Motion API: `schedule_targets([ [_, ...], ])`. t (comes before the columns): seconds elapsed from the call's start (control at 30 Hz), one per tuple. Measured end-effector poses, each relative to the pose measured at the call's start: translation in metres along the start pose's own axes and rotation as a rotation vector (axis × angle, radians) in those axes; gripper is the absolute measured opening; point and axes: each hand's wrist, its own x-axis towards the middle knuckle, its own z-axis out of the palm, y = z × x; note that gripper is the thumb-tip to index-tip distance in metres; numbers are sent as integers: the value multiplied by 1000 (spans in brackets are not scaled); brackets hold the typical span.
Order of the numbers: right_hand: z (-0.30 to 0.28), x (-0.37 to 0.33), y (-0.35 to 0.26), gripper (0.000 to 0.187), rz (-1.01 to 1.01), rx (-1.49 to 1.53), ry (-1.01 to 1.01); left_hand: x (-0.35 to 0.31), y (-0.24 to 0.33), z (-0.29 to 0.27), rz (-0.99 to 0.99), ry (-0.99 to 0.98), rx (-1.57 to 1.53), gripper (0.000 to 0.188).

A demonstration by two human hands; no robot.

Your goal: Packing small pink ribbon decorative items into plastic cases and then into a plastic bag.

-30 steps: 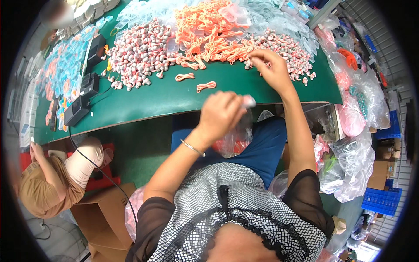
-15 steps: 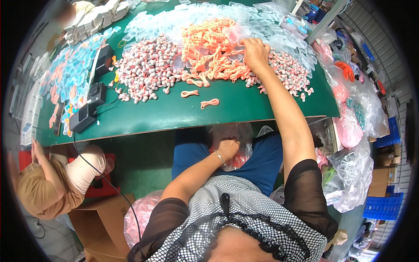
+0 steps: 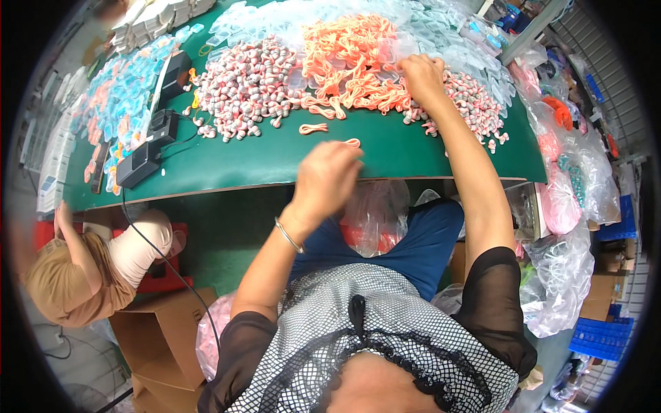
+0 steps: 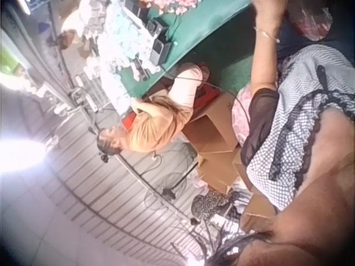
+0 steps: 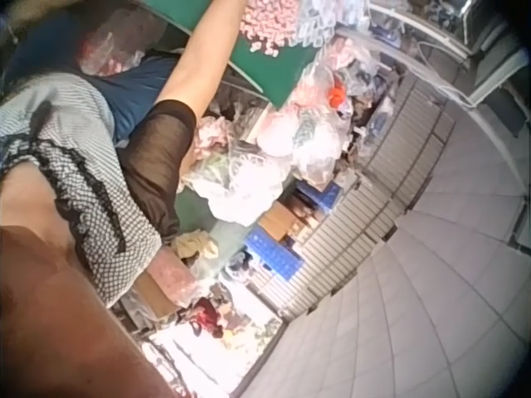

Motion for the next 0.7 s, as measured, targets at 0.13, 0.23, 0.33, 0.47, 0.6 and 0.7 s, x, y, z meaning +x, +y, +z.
schedule_targets([
  [0.13,-8,0,-6,15,-63,45,69,2,-34,-8,-105,23,225,21],
  [0.23,-23,-6,-14,12,-13,217,104,-4,-42,-5,-117,14,209,21],
  [0.33,-47,-19,-22,9,-23,430,104,-6,-41,-5,-147,48,150,24],
  [0.47,-71,-45,-36,8,-41,529,45,-3,-60,-20,-209,171,269,19],
  [0.6,-99,-69,-68,12,-188,479,102,10,-82,-49,-292,212,573,15],
  [0.7,-107,-89,-86,18,-230,413,105,12,-89,-54,-324,117,685,15],
])
